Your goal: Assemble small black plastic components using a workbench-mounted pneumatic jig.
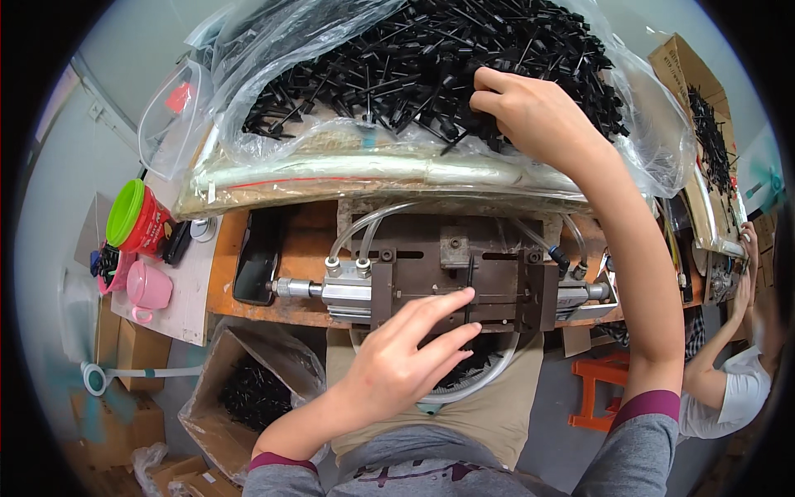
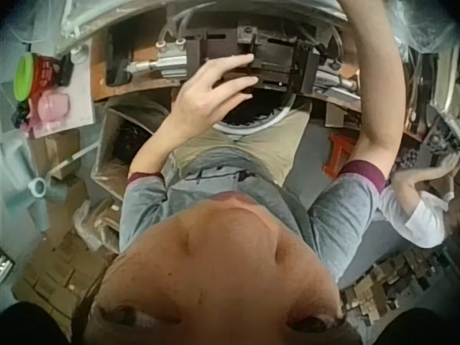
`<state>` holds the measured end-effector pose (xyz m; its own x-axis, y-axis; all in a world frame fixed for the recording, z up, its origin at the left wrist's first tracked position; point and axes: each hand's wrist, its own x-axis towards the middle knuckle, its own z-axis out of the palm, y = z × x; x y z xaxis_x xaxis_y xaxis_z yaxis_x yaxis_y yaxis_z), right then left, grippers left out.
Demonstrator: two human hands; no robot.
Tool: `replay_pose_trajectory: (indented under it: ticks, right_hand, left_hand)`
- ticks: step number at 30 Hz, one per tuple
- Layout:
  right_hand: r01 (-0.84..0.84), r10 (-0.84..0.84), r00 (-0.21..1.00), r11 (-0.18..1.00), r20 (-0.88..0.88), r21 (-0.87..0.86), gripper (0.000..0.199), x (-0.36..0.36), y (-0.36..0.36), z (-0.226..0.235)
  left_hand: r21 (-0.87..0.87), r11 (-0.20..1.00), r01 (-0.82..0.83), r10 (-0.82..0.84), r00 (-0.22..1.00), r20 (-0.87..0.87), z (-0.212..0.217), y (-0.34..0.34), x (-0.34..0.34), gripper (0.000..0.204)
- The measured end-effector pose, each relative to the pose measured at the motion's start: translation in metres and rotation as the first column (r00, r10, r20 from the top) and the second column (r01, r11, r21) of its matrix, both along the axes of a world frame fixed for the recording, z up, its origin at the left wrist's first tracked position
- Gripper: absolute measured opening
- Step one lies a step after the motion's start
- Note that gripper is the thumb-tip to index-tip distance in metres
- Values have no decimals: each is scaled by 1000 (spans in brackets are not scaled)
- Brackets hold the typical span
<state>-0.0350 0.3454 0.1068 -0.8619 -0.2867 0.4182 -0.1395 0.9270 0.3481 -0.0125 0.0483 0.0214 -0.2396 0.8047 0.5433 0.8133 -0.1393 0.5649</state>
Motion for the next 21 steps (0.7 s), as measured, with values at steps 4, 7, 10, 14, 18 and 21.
replay_pose_trajectory:
  ticks: [4, 7, 10, 14, 18, 21]
  right_hand:
    - [-18, 18, 998, 1000, -61, 3, 14, 5, -7, 0]
    - [-13, 7, 993, 999, -115, -52, 13, 10, -7, -2]
    - [-4, -6, 998, 984, -58, -177, 18, 17, -5, 2]
    - [42, -45, 999, 979, -14, -201, 25, 26, 5, 6]
    - [91, -108, 992, 971, -67, -220, 26, 32, 10, 9]
    - [165, -183, 983, 914, -14, -370, 25, 39, 9, 21]
  left_hand:
    - [-30, 999, -41, 41, 999, -1, -23, -4, 15, 35]
    - [-54, 993, -103, 101, 994, -51, -39, -8, 24, 33]
    - [-62, 987, -148, 140, 982, -125, -49, -5, 26, 31]
    - [-93, 975, -200, 177, 961, -212, -48, 0, 28, 28]
    - [-112, 973, -200, 174, 963, -204, -40, 5, 22, 26]
    - [-130, 971, -201, 172, 964, -205, -41, 3, 20, 26]
